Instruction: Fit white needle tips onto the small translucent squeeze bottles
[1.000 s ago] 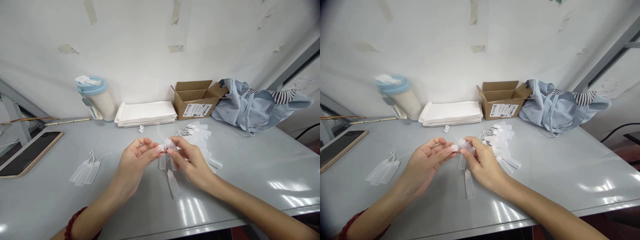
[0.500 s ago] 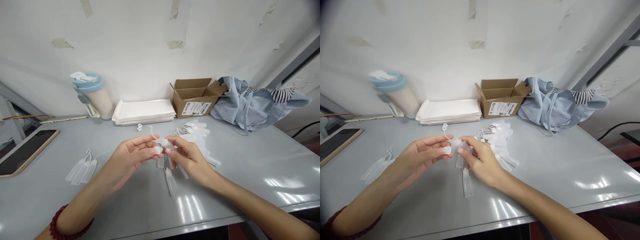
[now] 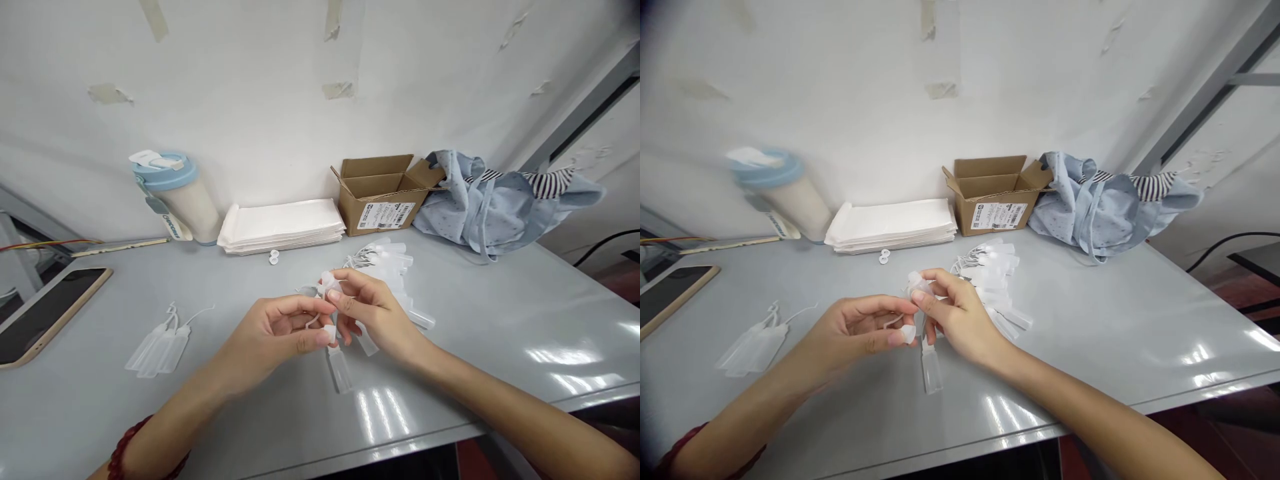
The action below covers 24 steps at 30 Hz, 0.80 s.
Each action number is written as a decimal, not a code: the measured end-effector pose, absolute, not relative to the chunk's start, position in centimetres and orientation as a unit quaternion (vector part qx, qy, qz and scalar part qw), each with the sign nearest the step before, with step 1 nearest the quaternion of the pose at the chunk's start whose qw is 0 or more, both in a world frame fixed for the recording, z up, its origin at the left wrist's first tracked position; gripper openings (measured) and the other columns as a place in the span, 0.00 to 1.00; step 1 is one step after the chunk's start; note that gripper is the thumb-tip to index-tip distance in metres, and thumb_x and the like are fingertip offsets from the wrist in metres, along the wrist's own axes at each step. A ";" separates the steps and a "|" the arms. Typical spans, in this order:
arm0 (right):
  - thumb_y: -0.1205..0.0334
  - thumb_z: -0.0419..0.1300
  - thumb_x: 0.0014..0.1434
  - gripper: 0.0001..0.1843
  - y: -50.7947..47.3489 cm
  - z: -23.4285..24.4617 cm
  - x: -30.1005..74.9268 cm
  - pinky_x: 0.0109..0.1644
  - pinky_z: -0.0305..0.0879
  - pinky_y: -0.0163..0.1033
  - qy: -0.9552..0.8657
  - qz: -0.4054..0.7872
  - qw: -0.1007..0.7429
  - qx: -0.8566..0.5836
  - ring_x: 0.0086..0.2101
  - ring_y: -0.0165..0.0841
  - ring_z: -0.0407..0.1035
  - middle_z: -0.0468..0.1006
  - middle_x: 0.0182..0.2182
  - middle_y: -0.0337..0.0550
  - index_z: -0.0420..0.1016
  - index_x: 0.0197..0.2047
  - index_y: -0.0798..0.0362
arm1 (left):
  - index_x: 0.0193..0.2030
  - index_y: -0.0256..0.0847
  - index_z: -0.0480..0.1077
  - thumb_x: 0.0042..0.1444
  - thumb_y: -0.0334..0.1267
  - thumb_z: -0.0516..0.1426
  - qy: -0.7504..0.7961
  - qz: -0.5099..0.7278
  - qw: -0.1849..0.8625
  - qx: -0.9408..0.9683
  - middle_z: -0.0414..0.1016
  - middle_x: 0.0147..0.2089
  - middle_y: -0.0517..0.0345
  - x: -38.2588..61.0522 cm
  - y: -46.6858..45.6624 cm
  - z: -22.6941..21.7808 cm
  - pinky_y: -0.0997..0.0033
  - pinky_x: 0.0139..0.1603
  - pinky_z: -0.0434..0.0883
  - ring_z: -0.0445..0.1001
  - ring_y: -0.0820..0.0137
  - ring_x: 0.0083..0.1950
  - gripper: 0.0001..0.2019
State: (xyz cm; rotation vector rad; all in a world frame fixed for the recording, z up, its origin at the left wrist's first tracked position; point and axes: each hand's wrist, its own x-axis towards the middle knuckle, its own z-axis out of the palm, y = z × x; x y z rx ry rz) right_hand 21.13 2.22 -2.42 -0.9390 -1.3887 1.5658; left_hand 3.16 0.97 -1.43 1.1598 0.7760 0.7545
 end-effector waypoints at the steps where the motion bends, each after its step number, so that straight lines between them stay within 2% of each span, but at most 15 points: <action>1: 0.58 0.58 0.59 0.09 2.2 -2.4 21.1 0.19 0.53 0.30 -0.539 0.631 0.417 -0.372 0.16 0.23 0.65 0.69 0.22 0.31 0.68 0.41 0.53 | 0.41 0.50 0.78 0.53 0.32 0.63 0.345 0.338 0.709 0.514 0.78 0.36 0.63 3.2 0.9 -1.5 0.74 0.44 0.73 0.77 0.71 0.41 0.10; 5: 0.56 0.59 0.59 0.10 2.4 -2.3 21.3 0.18 0.51 0.29 -0.499 0.656 0.439 -0.358 0.15 0.21 0.63 0.77 0.29 0.38 0.68 0.40 0.53 | 0.41 0.46 0.77 0.54 0.31 0.62 0.341 0.314 0.731 0.501 0.78 0.40 0.60 3.5 0.7 -1.9 0.70 0.47 0.72 0.76 0.70 0.42 0.09; 8: 0.56 0.59 0.60 0.10 2.5 -2.3 21.6 0.17 0.49 0.29 -0.498 0.680 0.432 -0.321 0.14 0.20 0.63 0.78 0.34 0.41 0.69 0.41 0.53 | 0.40 0.41 0.77 0.53 0.31 0.63 0.334 0.290 0.748 0.495 0.78 0.42 0.57 3.8 0.6 -2.3 0.66 0.49 0.72 0.76 0.69 0.42 0.07; 15: 0.57 0.59 0.60 0.10 2.4 -2.3 21.9 0.16 0.50 0.28 -0.499 0.718 0.412 -0.257 0.13 0.18 0.56 0.74 0.29 0.35 0.68 0.43 0.52 | 0.39 0.38 0.75 0.52 0.32 0.63 0.351 0.277 0.760 0.472 0.75 0.40 0.56 4.0 0.7 -2.4 0.59 0.51 0.70 0.76 0.67 0.40 0.06; 19: 0.57 0.61 0.59 0.11 2.3 -2.1 21.9 0.16 0.49 0.28 -0.507 0.718 0.403 -0.254 0.13 0.18 0.57 0.72 0.26 0.33 0.69 0.43 0.52 | 0.37 0.40 0.75 0.53 0.32 0.63 0.368 0.310 0.731 0.484 0.75 0.38 0.59 3.3 1.2 -1.8 0.68 0.49 0.71 0.75 0.70 0.41 0.04; 24: 0.57 0.59 0.60 0.10 2.5 -1.8 21.9 0.16 0.48 0.29 -0.525 0.696 0.392 -0.292 0.13 0.18 0.57 0.73 0.27 0.34 0.69 0.42 0.53 | 0.48 0.46 0.73 0.53 0.33 0.64 0.360 0.359 0.715 0.480 0.74 0.36 0.61 1.6 1.7 -0.6 0.76 0.39 0.72 0.74 0.74 0.35 0.15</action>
